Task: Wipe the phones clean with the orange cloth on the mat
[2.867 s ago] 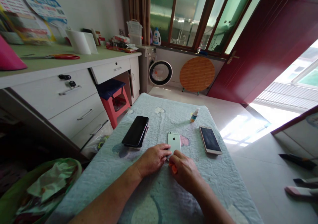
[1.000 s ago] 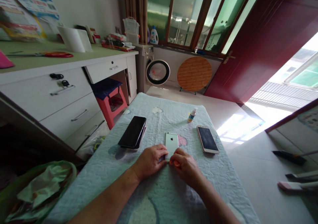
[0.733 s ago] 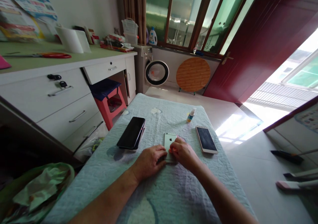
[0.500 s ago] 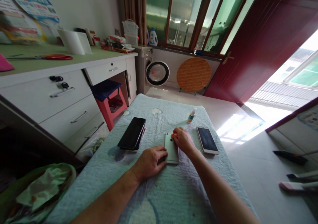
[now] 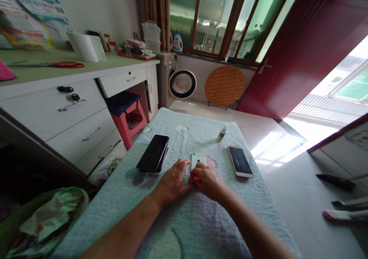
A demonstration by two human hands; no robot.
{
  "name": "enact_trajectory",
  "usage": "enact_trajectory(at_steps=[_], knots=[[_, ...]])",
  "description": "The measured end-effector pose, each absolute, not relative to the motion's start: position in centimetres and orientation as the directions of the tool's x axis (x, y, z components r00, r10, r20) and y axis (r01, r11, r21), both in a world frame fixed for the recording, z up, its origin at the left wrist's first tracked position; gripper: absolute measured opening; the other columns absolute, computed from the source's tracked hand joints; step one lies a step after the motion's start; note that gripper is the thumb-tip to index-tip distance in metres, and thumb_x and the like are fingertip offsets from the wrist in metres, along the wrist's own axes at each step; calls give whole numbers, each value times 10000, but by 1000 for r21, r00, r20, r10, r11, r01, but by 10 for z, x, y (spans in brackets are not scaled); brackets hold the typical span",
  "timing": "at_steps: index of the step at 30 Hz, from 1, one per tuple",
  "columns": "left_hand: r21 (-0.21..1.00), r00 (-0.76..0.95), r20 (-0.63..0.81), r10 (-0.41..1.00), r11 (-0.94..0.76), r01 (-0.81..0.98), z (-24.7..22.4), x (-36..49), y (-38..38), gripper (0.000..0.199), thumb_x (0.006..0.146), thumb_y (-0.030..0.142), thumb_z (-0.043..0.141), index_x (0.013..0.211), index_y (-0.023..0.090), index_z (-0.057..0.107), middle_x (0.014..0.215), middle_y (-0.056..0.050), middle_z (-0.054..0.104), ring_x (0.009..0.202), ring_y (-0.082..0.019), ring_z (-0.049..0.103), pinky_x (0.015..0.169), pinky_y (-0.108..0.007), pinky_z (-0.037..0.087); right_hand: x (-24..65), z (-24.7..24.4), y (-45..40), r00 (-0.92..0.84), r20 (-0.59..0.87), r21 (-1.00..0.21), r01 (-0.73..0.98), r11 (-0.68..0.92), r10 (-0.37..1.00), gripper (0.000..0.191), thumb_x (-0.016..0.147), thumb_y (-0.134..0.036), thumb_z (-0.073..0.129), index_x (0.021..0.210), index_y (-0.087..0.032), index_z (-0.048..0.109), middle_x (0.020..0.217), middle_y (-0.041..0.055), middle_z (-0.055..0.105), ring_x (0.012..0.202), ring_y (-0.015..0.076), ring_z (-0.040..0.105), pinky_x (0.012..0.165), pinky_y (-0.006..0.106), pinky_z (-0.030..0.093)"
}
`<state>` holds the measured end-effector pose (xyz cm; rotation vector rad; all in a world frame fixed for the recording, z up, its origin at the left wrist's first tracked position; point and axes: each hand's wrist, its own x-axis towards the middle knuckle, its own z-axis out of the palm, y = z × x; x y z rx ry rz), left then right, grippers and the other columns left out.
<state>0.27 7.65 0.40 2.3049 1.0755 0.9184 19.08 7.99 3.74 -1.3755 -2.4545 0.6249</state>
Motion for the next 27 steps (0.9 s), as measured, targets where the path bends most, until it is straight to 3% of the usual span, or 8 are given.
enact_trajectory(at_steps=[6,12,18,27], knots=[[611,499,351,792,-598,519,10,5,76,310,843,381,641,1057,202,508,1084,-70,535,1016,-240,554,911,-375,483,196,42,66,-572,-14,-583,671,459,820,160,789,-78,553,840,-190,656,892,6,600,746,102,549,665,193,364],[550,540,256,802,-580,601,17,5,74,310,792,441,704,895,193,549,962,-48,557,907,-243,541,826,-375,476,192,34,104,-440,34,-477,782,402,897,78,830,-191,603,810,-185,678,808,14,604,745,121,542,669,215,358],[516,632,262,729,-660,546,15,5,75,369,829,393,694,1156,237,623,1137,-50,614,1068,-268,519,952,-398,421,185,29,150,-360,54,-391,850,352,931,100,840,-215,606,866,-180,696,875,35,641,789,134,571,696,217,375],[524,624,254,739,-647,553,15,7,75,275,840,312,705,1099,222,683,1100,-39,662,1051,-242,557,951,-369,428,178,29,153,-305,71,-354,882,310,950,172,881,-206,530,897,-185,700,928,50,637,808,142,582,698,225,375]])
